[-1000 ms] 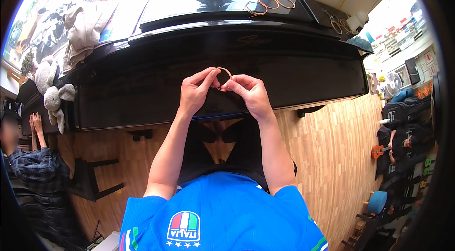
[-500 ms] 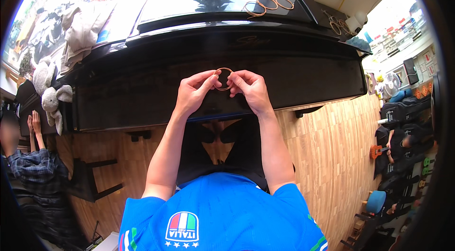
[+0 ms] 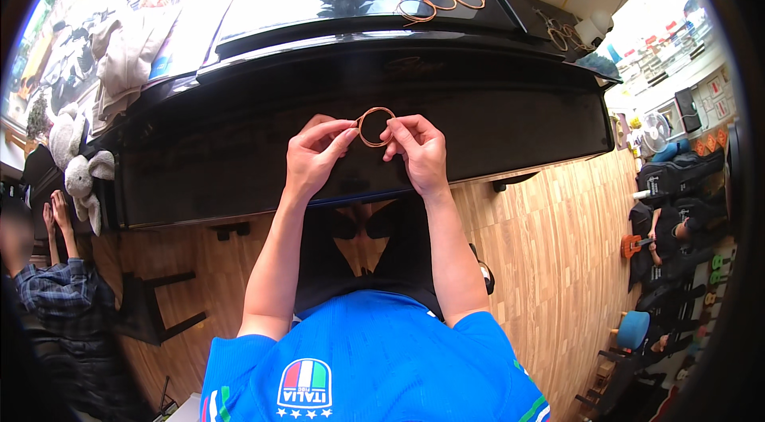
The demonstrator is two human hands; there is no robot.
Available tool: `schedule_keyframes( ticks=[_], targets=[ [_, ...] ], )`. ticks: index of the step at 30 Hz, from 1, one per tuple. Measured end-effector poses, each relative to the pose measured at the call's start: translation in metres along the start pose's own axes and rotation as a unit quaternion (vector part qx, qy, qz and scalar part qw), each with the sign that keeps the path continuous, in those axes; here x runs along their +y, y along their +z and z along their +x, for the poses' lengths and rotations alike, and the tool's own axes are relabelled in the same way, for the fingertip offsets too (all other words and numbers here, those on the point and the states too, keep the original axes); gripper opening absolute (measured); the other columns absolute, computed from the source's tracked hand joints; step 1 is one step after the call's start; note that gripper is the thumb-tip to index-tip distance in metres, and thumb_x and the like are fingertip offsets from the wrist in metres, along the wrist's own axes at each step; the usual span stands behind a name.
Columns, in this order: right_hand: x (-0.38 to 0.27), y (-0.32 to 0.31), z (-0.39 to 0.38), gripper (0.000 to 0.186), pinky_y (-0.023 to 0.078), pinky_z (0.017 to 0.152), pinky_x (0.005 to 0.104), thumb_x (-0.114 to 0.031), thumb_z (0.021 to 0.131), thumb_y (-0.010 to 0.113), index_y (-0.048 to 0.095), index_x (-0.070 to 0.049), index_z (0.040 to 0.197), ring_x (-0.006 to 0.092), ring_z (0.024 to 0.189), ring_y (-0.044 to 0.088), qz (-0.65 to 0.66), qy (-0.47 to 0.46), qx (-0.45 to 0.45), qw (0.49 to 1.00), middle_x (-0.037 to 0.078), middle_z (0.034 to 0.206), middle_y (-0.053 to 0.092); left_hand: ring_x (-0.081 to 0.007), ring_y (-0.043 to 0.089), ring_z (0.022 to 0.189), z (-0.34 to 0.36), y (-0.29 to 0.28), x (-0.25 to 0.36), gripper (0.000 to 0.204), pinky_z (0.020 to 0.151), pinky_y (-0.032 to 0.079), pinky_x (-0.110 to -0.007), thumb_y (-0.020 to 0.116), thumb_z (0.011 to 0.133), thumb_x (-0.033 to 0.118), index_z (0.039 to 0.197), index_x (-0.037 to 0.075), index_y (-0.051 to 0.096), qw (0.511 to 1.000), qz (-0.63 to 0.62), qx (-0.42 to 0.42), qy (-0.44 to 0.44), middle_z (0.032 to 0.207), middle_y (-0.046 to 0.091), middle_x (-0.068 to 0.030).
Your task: The person repeatedly bends and shapes a copper wire into circular loops by hand, placing each finished loop on the piano surface. The person handles the wire one at a time, forming loops and setting them down in a row.
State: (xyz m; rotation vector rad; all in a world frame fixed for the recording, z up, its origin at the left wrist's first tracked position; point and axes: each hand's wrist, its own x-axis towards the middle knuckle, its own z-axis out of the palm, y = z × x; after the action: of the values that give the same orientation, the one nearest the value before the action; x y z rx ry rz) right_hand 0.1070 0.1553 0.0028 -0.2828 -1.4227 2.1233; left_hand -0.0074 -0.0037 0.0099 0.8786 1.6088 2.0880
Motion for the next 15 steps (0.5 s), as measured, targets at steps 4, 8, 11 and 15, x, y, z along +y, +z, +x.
schedule_keyframes(
  ticks=[4,8,11,15],
  targets=[
    [0.000,0.002,-0.002,0.010,0.058,0.062,0.0268,-0.010,0.098,0.064,0.066,0.000,0.098,0.0111,0.063,0.065,0.002,-0.004,-0.001,1.000,0.009,0.083,0.070,-0.0084,0.060,0.081,0.002,-0.001,-0.003,0.019,0.069,0.048,-0.021,0.072,0.093,0.007,0.111,0.000,0.075,0.998,0.055,-0.001,0.037,0.091,0.063,-0.0020],
    [-0.001,0.003,-0.003,0.010,0.059,0.062,0.0274,-0.009,0.098,0.064,0.065,0.000,0.097,0.0117,0.064,0.066,0.004,-0.010,-0.003,1.000,0.010,0.083,0.070,-0.0111,0.065,0.082,0.001,-0.006,-0.006,0.021,0.074,0.052,-0.023,0.071,0.094,0.008,0.112,0.000,0.074,0.991,0.130,-0.013,0.033,0.096,0.067,-0.0056],
    [0.002,0.001,-0.002,0.009,0.059,0.063,0.0277,-0.009,0.099,0.063,0.065,0.000,0.098,0.0121,0.065,0.066,0.000,-0.018,-0.005,1.000,0.010,0.083,0.070,-0.0121,0.067,0.087,0.002,-0.001,0.003,0.021,0.076,0.054,-0.023,0.070,0.094,0.008,0.113,-0.001,0.073,0.998,0.056,-0.021,-0.012,0.101,0.068,-0.0074],
    [0.001,0.003,-0.004,0.009,0.060,0.065,0.0282,-0.009,0.099,0.063,0.065,0.000,0.098,0.0131,0.068,0.069,-0.024,-0.018,0.005,1.000,0.009,0.084,0.071,-0.0133,0.068,0.091,0.003,0.000,0.003,0.021,0.078,0.054,-0.023,0.069,0.095,0.008,0.113,-0.003,0.072,0.999,0.022,-0.039,-0.011,0.102,0.070,-0.0087]
  ],
)
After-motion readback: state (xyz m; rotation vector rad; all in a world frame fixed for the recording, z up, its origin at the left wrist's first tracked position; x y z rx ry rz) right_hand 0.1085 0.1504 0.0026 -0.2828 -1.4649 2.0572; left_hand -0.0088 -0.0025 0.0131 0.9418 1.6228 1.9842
